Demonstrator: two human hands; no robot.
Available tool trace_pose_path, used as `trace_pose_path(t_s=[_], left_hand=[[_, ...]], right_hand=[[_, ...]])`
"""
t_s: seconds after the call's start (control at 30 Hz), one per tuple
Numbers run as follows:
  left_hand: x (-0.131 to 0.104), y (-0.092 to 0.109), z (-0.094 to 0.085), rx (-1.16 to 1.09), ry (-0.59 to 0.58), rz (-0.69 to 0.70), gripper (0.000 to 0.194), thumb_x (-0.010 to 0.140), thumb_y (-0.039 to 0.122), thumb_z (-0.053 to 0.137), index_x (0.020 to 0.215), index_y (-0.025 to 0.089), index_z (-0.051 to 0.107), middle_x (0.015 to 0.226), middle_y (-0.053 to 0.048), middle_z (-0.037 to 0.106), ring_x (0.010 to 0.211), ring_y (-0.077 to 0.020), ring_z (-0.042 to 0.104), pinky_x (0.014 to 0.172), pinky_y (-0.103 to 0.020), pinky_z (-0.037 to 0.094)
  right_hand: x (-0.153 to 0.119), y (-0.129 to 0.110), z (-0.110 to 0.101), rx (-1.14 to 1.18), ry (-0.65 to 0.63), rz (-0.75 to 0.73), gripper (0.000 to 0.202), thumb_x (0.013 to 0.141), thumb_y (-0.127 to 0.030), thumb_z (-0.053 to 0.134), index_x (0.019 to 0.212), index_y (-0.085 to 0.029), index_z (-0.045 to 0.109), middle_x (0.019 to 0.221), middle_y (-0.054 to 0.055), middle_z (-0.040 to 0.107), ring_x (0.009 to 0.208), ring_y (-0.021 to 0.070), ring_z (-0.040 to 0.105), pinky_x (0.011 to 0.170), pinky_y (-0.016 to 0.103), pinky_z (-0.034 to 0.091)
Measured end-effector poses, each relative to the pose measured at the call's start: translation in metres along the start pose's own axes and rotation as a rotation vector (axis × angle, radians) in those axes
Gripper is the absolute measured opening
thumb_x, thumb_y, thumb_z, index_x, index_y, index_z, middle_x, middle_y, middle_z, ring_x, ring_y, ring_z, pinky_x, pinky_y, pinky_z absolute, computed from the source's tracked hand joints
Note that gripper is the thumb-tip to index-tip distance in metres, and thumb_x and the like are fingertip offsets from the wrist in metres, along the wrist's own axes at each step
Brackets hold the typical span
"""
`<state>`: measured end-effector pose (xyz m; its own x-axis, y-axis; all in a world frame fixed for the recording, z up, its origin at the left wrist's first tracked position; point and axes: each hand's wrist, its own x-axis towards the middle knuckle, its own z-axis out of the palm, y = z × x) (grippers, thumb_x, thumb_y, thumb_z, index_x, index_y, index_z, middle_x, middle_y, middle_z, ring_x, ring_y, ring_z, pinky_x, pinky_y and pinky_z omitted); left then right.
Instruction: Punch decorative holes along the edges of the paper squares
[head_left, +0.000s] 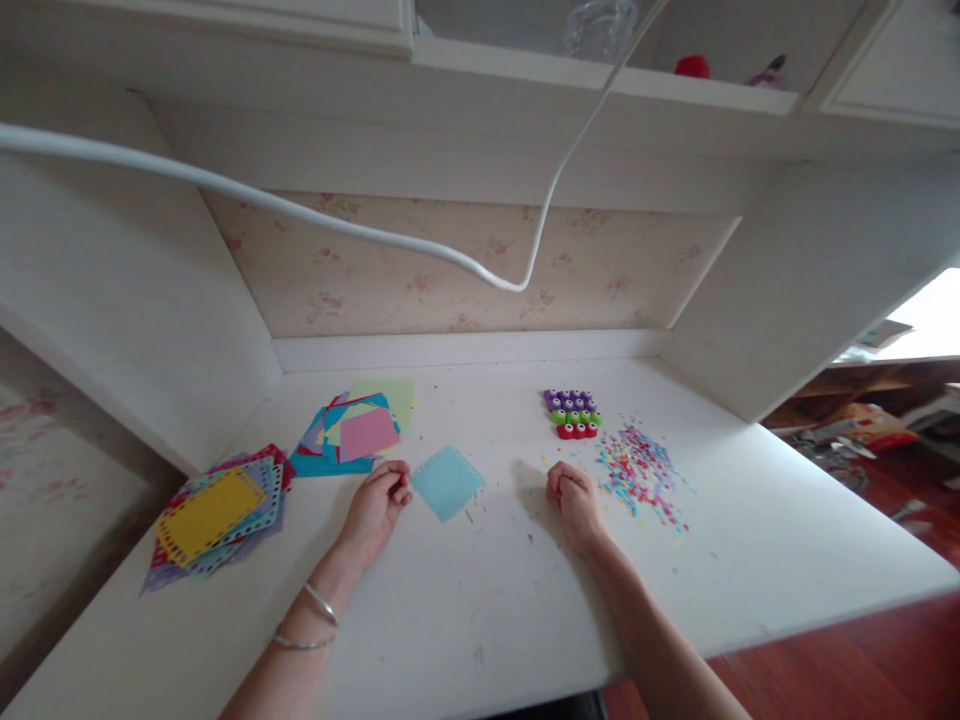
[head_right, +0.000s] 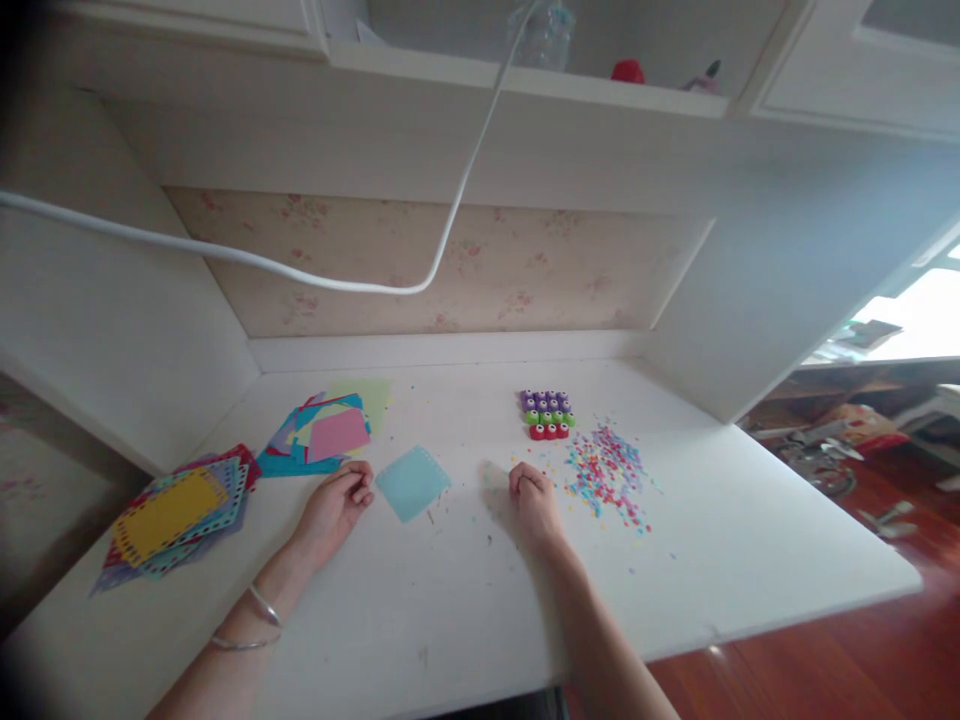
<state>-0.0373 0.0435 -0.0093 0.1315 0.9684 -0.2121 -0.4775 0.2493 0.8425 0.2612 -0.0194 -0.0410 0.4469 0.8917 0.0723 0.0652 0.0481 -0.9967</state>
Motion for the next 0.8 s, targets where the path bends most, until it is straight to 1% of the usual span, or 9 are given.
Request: trace_pose_path(t_s=[0.27, 0.53, 0.67, 0.8], left_hand=[[0.000, -0.002, 0.002, 0.076, -0.009, 0.007, 0.015, 0.060, 0.017, 0.071, 0.073, 0.014, 0.066, 0.065, 0.003, 0.058, 0.049, -0.0044, 0.039, 0.052, -0.020, 0.036], [0.000, -0.002, 0.003, 0.149, -0.001, 0.037, 0.017, 0.059, 0.021, 0.072, 0.073, 0.014, 0.066, 0.065, 0.003, 0.057, 0.049, -0.0045, 0.040, 0.052, -0.020, 0.037], [0.002, -0.003, 0.002, 0.218, -0.002, 0.063, 0.018, 0.060, 0.024, 0.070, 0.074, 0.014, 0.065, 0.066, 0.002, 0.056, 0.050, -0.0051, 0.040, 0.052, -0.021, 0.037], [0.004, -0.005, 0.000, 0.331, -0.005, 0.118, 0.019, 0.064, 0.029, 0.065, 0.077, 0.015, 0.063, 0.067, 0.002, 0.056, 0.050, -0.0070, 0.041, 0.053, -0.024, 0.039]], right_hand=[[0.002, 0.000, 0.002, -0.056, -0.035, -0.005, 0.008, 0.059, -0.023, 0.040, 0.054, -0.022, 0.046, 0.046, -0.005, 0.040, 0.046, 0.0114, 0.034, 0.047, 0.023, 0.024], [-0.003, -0.011, 0.007, -0.148, -0.057, 0.005, 0.013, 0.061, -0.025, 0.037, 0.055, -0.022, 0.048, 0.046, -0.005, 0.039, 0.046, 0.0114, 0.034, 0.047, 0.024, 0.024], [-0.003, -0.015, 0.008, -0.189, -0.063, -0.011, 0.014, 0.061, -0.025, 0.038, 0.055, -0.022, 0.049, 0.047, -0.005, 0.042, 0.048, 0.0117, 0.036, 0.049, 0.024, 0.026], [-0.006, -0.016, 0.008, -0.232, -0.067, -0.042, 0.014, 0.062, -0.024, 0.039, 0.055, -0.021, 0.051, 0.048, -0.005, 0.044, 0.048, 0.0121, 0.038, 0.050, 0.025, 0.028]])
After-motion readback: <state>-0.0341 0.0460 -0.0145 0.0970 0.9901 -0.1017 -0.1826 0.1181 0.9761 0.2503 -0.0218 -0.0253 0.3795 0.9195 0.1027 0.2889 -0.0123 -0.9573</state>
